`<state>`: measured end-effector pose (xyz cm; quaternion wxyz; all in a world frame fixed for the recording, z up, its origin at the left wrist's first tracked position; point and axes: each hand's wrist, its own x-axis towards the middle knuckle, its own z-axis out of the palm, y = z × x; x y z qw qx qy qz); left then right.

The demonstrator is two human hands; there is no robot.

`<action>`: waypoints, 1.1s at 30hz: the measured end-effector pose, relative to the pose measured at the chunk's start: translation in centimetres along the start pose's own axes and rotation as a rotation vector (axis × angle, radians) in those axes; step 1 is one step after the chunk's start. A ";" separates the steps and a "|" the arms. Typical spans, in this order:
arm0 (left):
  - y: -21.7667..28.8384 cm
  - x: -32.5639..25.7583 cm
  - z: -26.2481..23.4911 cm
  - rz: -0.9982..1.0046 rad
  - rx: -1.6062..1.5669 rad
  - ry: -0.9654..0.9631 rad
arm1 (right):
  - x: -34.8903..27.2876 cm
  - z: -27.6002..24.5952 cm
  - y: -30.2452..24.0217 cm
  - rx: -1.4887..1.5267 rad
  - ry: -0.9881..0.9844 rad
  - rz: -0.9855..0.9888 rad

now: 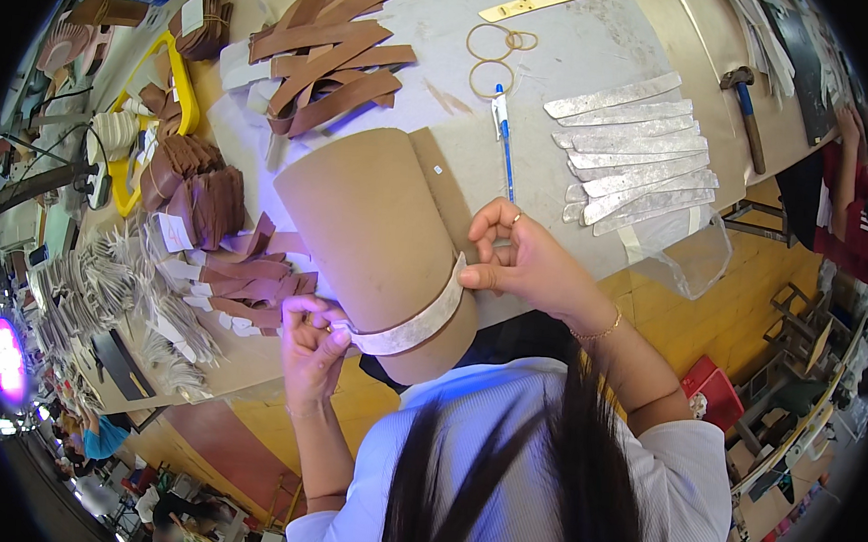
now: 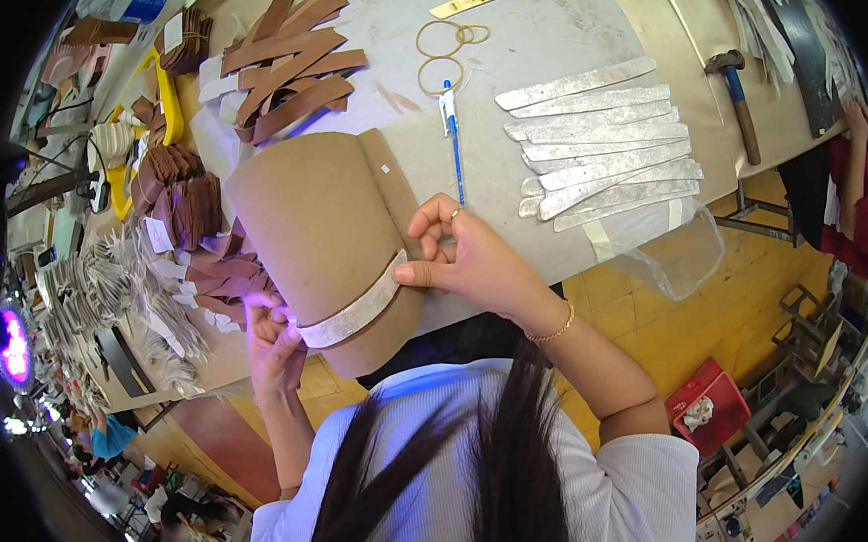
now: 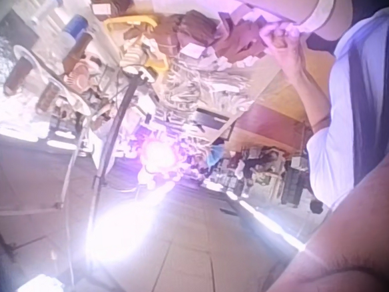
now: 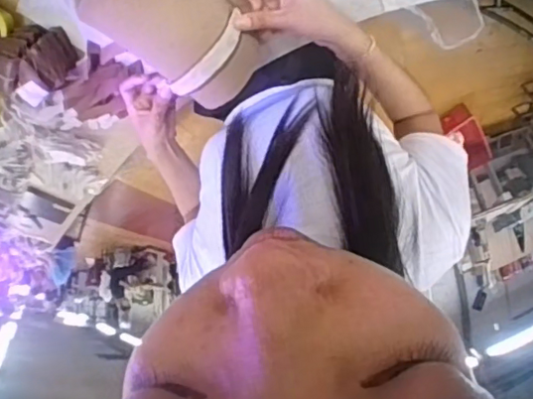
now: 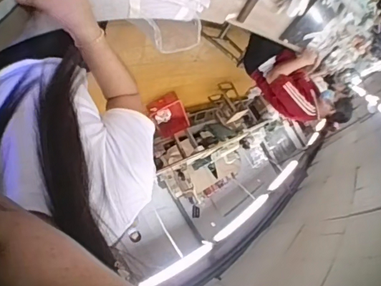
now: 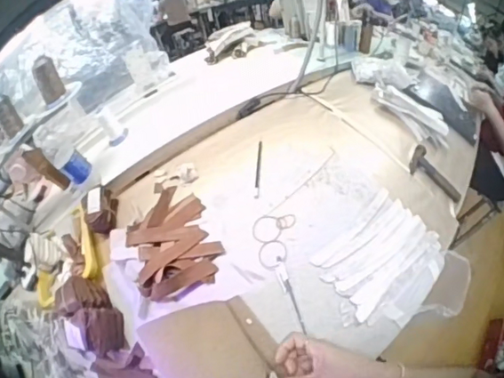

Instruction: The person repeatedly picks up white strips and wraps them around a brown cylindrical object on the table, pressing them into place. The person handles multiple strips one at a time, aligning and smoothing each strip around the cylinder.

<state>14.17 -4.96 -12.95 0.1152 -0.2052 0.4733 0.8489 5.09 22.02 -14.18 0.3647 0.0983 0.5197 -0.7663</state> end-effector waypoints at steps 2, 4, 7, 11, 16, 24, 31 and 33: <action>0.0 0.0 0.1 0.002 -0.002 0.004 | -0.2 0.0 1.1 -0.096 0.031 -0.086; 0.0 0.0 0.3 0.007 0.002 -0.006 | -0.7 0.4 1.2 -0.208 0.061 -0.099; -0.1 0.0 0.4 0.011 0.012 -0.003 | -2.0 1.4 0.6 -0.373 0.120 -0.090; -0.2 0.1 1.0 -0.015 -0.033 0.035 | -2.3 1.9 1.5 -0.390 0.135 -0.266; -0.3 -0.2 1.2 -0.005 -0.102 0.004 | -2.4 1.5 -1.3 -0.626 0.135 -0.518; -1.1 -0.6 0.4 0.162 -0.082 0.038 | -3.7 10.0 -2.3 -1.449 -0.435 -0.878; -1.7 0.1 0.3 0.142 -0.115 -0.060 | -3.1 3.8 -0.2 -1.247 -0.471 -0.883; -1.7 0.3 0.2 0.120 -0.128 -0.045 | -3.1 2.7 1.1 -1.056 -0.409 -0.788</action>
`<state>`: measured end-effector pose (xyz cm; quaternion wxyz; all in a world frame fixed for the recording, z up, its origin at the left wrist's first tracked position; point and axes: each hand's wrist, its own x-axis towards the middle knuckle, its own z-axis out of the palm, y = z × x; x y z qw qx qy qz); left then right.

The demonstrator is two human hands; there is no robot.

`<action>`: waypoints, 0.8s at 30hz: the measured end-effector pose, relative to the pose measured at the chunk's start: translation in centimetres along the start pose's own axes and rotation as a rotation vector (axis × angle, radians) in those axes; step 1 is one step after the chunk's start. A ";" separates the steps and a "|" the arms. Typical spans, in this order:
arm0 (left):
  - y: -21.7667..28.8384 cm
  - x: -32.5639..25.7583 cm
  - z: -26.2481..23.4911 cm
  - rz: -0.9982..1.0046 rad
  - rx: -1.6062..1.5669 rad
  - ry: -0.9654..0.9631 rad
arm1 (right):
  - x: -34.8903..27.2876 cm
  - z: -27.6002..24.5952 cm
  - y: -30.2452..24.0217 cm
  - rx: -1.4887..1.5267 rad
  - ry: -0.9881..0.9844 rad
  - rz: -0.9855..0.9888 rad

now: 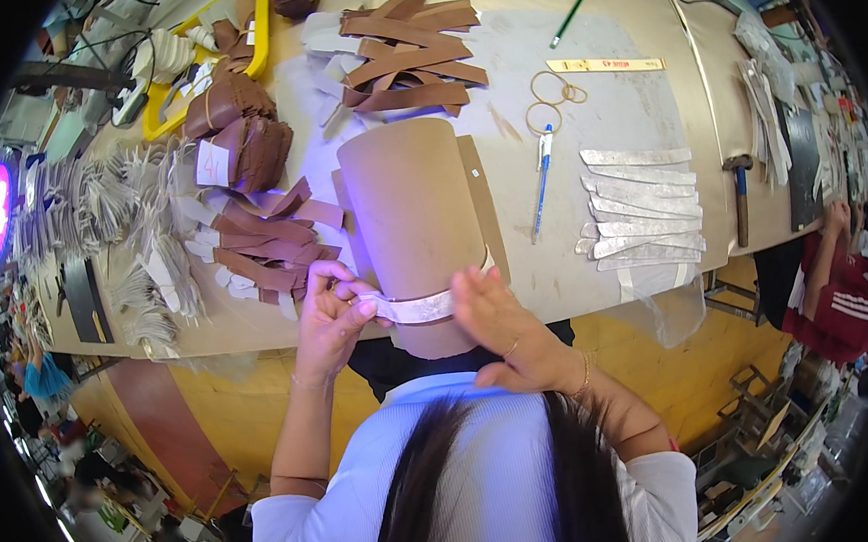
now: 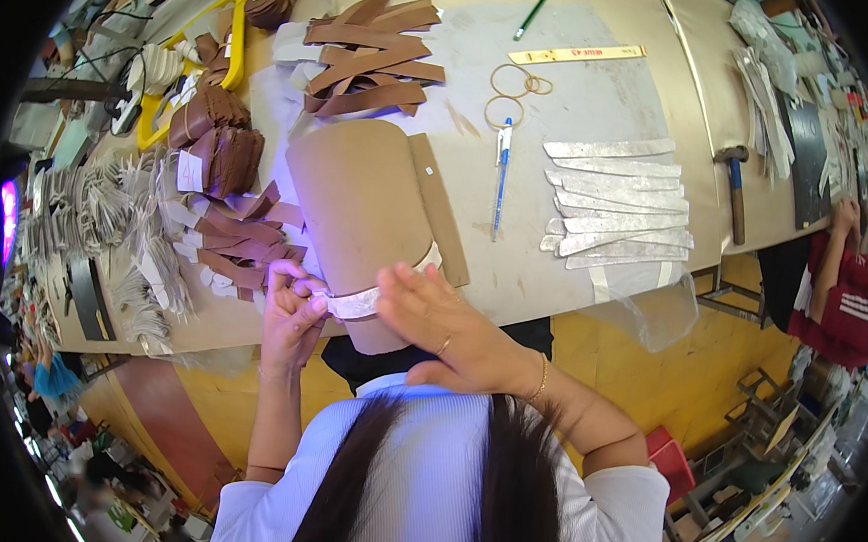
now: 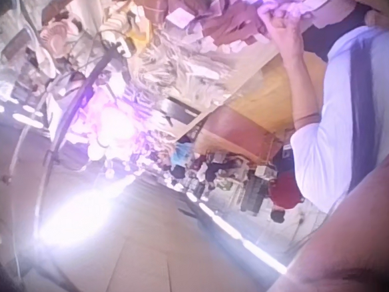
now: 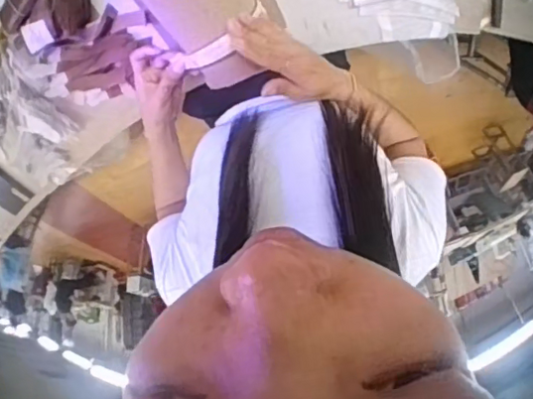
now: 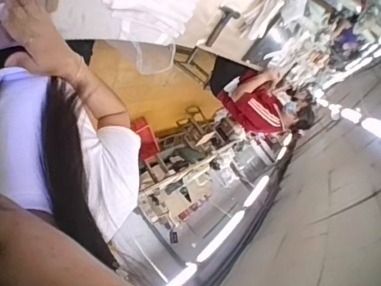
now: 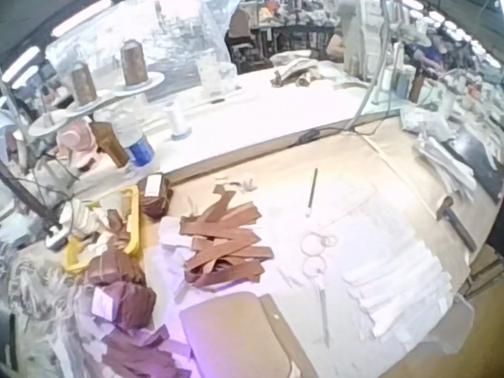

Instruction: The person repeatedly picks up white strips and wraps them around a brown cylindrical object on the table, pressing them into place. The person handles multiple strips one at a time, aligning and smoothing each strip around the cylinder.

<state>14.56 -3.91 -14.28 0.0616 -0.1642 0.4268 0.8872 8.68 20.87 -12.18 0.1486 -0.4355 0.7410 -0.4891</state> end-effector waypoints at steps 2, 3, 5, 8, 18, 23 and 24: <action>0.1 0.1 -0.2 -0.023 -0.009 -0.020 | -0.9 0.9 0.8 0.196 0.125 0.136; 0.2 0.1 -0.3 -0.032 -0.012 -0.031 | -1.1 1.2 1.3 0.252 0.133 0.217; 0.2 0.1 -0.6 -0.050 -0.002 -0.033 | -1.3 1.2 2.1 0.360 0.148 0.382; 1.1 -0.1 -0.9 -0.102 0.124 -0.036 | -1.2 -0.1 2.3 0.662 0.143 0.477; 12.7 2.9 8.3 0.195 0.760 -0.505 | 1.3 -6.1 2.4 0.379 0.487 0.424; 14.9 5.4 7.1 0.411 0.644 -0.527 | 0.3 -7.0 2.8 0.232 0.536 0.397; 15.2 5.7 6.2 0.375 0.445 -0.413 | 0.0 -6.9 2.8 0.239 0.544 0.407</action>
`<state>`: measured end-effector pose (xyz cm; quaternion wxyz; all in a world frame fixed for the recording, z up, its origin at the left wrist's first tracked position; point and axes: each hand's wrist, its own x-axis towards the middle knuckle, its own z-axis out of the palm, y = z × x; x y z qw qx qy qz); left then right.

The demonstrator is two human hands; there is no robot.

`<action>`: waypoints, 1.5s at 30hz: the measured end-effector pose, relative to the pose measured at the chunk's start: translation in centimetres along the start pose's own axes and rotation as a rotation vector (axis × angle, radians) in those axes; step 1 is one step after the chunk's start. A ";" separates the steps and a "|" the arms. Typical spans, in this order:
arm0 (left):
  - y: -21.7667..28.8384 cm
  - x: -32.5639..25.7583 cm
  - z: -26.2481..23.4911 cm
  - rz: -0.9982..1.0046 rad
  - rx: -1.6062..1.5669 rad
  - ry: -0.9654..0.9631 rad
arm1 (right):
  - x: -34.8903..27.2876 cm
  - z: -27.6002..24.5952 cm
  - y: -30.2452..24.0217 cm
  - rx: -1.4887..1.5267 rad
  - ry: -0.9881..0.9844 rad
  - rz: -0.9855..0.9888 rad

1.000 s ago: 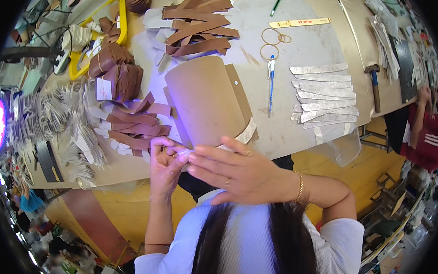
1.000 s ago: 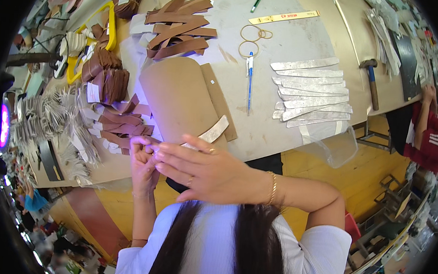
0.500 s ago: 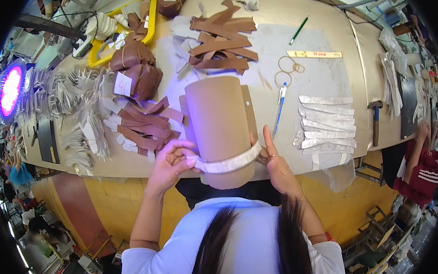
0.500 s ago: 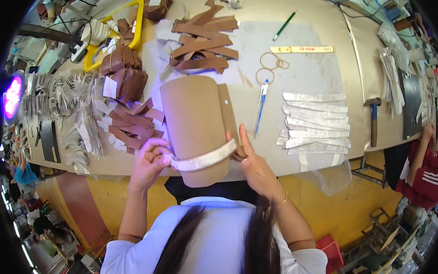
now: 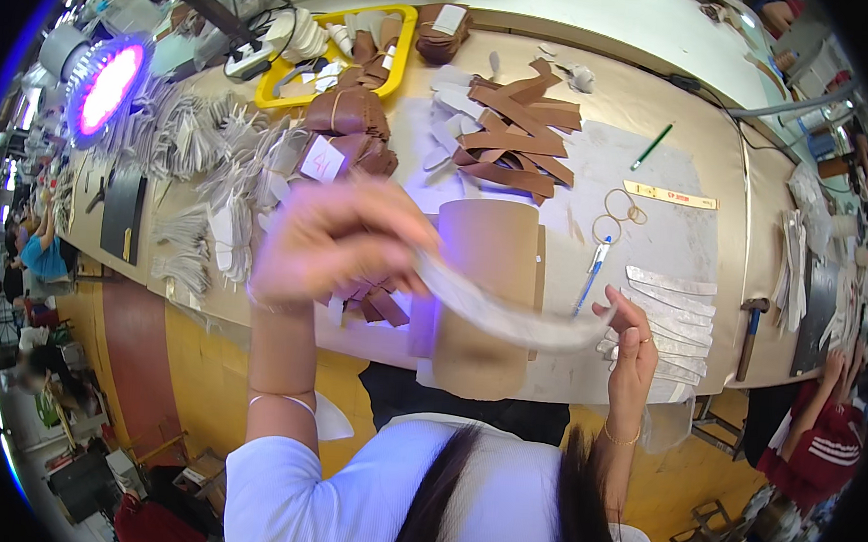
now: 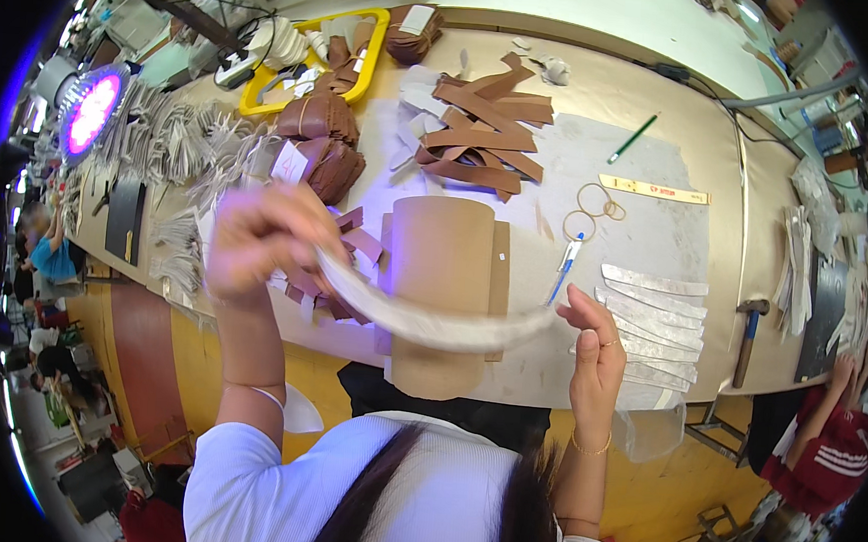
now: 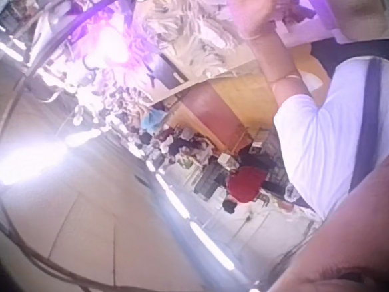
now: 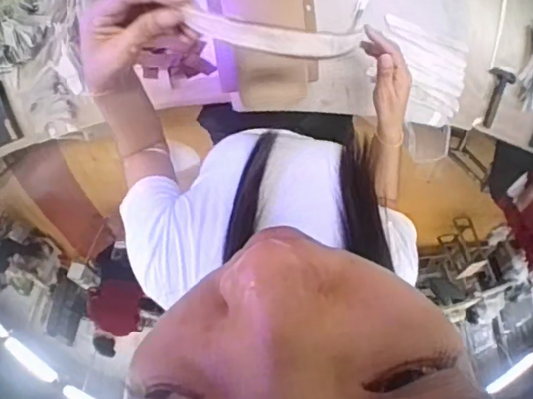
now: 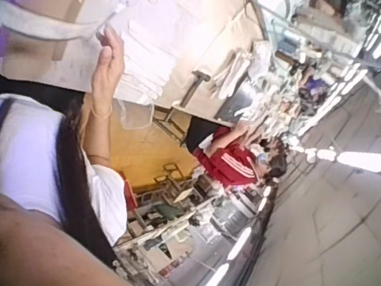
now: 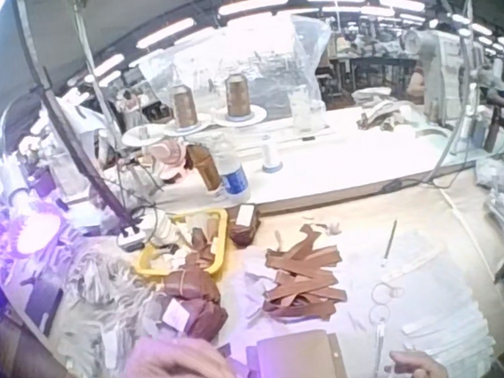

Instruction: The person repeatedly picks up white strips and wraps them around a brown cylindrical object on the table, pressing them into place. The person handles multiple strips one at a time, aligning and smoothing each strip around the cylinder.

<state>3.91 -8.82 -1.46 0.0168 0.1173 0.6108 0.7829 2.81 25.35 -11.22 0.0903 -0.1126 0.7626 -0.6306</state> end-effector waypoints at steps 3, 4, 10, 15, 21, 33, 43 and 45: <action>-0.3 -1.5 -6.6 0.055 0.024 0.203 | -0.2 0.6 0.0 0.055 -0.021 0.037; -0.5 -1.8 -8.7 0.031 0.002 0.266 | -0.1 0.8 0.0 0.037 -0.047 0.035; -4.5 -4.1 -20.4 -0.343 0.233 0.491 | 0.6 1.4 -1.1 -0.075 -0.094 -0.029; -5.2 -4.3 -20.0 -0.370 0.474 0.613 | 1.4 -0.3 -1.4 -0.333 -0.006 -0.097; -3.5 -8.0 -16.1 -0.384 0.848 0.825 | 3.7 -6.8 -0.9 -0.798 0.161 -0.165; -8.5 -16.0 -14.1 -0.676 0.895 0.823 | 6.5 -8.9 4.0 -0.983 0.025 -0.262; -9.4 -16.3 -14.6 -0.529 0.807 1.061 | 7.7 -9.4 4.4 -0.940 -0.246 -0.105; -9.4 -16.3 -14.6 -0.489 0.841 1.096 | 8.1 -9.5 4.2 -0.944 -0.267 -0.106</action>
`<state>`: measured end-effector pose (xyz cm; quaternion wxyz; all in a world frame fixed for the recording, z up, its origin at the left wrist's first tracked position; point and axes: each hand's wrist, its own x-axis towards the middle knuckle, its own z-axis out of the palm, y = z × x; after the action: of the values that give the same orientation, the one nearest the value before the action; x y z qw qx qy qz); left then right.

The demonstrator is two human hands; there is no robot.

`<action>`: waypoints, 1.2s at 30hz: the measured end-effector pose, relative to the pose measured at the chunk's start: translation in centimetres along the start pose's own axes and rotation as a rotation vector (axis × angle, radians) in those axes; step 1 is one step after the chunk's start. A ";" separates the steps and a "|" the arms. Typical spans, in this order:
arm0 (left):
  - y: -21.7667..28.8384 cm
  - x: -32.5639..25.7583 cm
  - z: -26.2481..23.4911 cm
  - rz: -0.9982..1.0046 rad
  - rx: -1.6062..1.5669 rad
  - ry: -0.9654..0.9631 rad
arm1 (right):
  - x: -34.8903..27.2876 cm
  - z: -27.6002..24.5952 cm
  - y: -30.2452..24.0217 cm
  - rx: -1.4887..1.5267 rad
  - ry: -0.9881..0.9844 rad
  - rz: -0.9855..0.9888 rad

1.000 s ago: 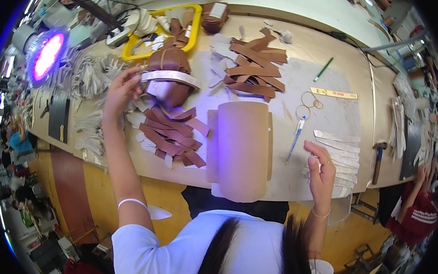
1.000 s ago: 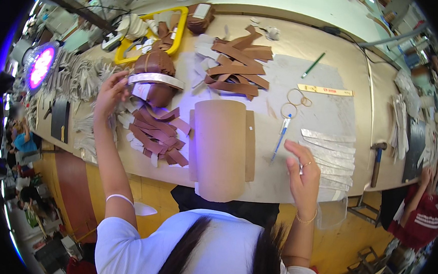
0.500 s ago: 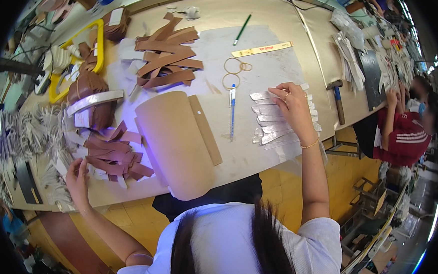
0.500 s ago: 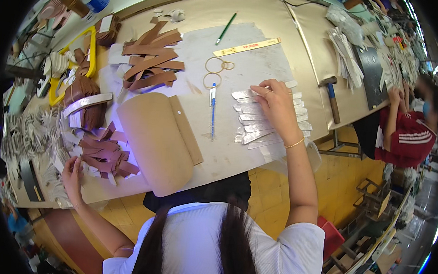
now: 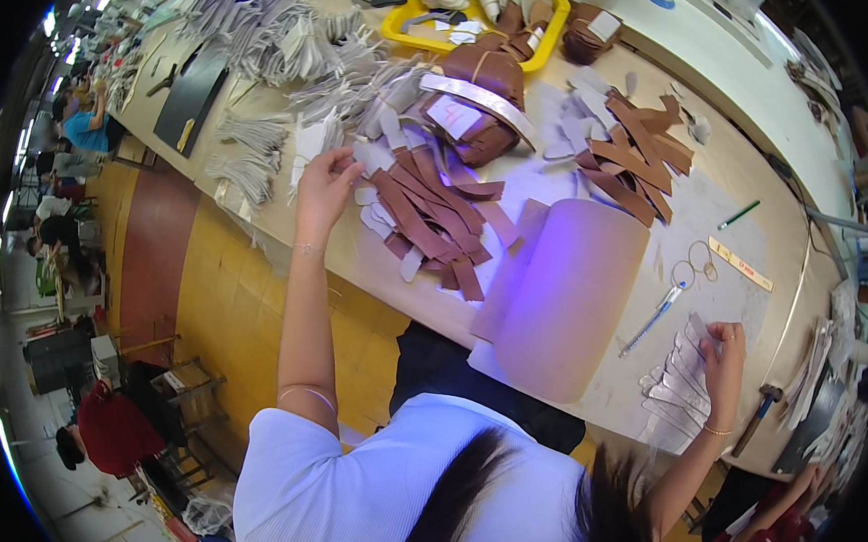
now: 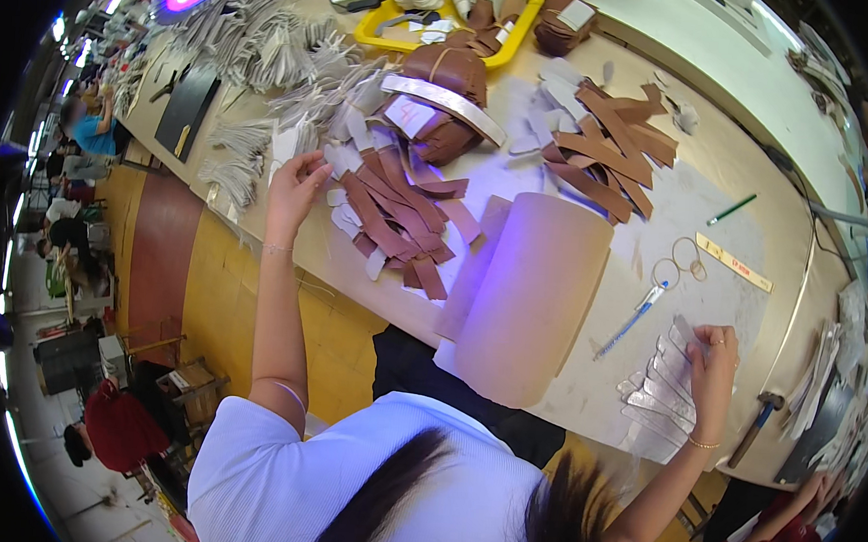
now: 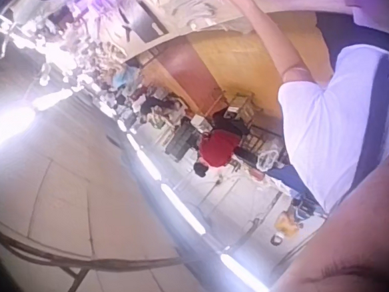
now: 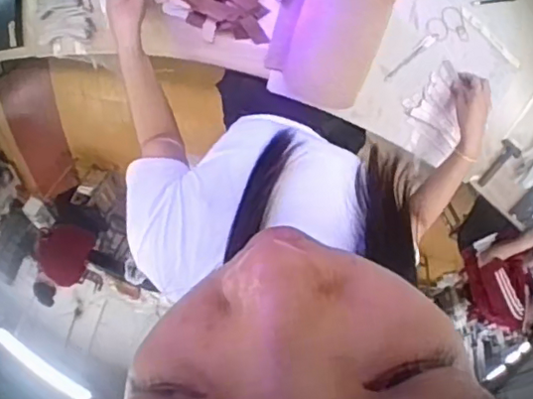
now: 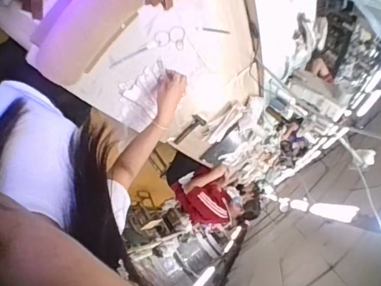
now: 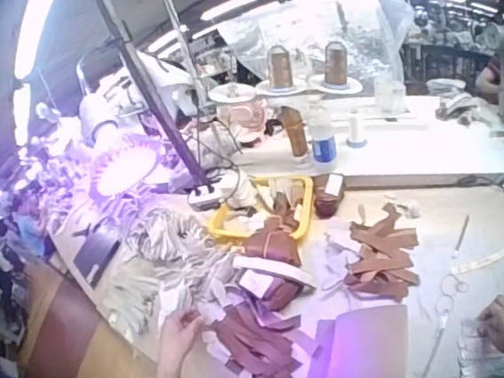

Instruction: The person repeatedly picks up white strips and wraps them around a brown cylindrical object on the table, pressing them into place. The person handles multiple strips one at a time, aligning and smoothing each strip around the cylinder.

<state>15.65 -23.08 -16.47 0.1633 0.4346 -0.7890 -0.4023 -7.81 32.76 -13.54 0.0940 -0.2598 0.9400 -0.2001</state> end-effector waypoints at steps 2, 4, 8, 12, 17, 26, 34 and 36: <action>0.6 0.3 0.0 0.049 0.052 0.059 | 0.1 -0.2 -0.1 -0.017 0.026 -0.045; 0.4 1.1 0.8 0.143 0.151 0.053 | 0.2 -0.5 -0.5 0.012 0.025 -0.054; 1.7 1.2 1.5 0.180 0.304 0.083 | -0.4 -1.0 -1.5 -0.016 0.096 -0.003; 3.8 -0.7 0.4 0.217 0.364 0.160 | -1.2 -2.0 -2.6 0.015 0.208 0.033; 11.6 -6.0 -3.6 0.166 0.137 -0.144 | -1.9 -3.5 -5.2 0.096 0.297 0.094; 20.0 -13.0 -1.8 0.293 -0.859 -0.821 | -1.5 -5.1 -10.0 0.615 0.520 -0.004; 15.9 -12.9 6.7 -0.212 -0.691 -1.103 | -2.3 -6.9 -16.8 0.965 0.118 -0.010; 16.0 -13.1 6.5 -0.229 -0.714 -1.092 | -1.4 -5.0 -18.8 0.937 -0.172 0.059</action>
<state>10.29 -4.36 -6.89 -0.1697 0.1687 -0.5252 -0.8166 0.47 20.35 -0.95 0.2841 -0.1782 0.7444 -0.5774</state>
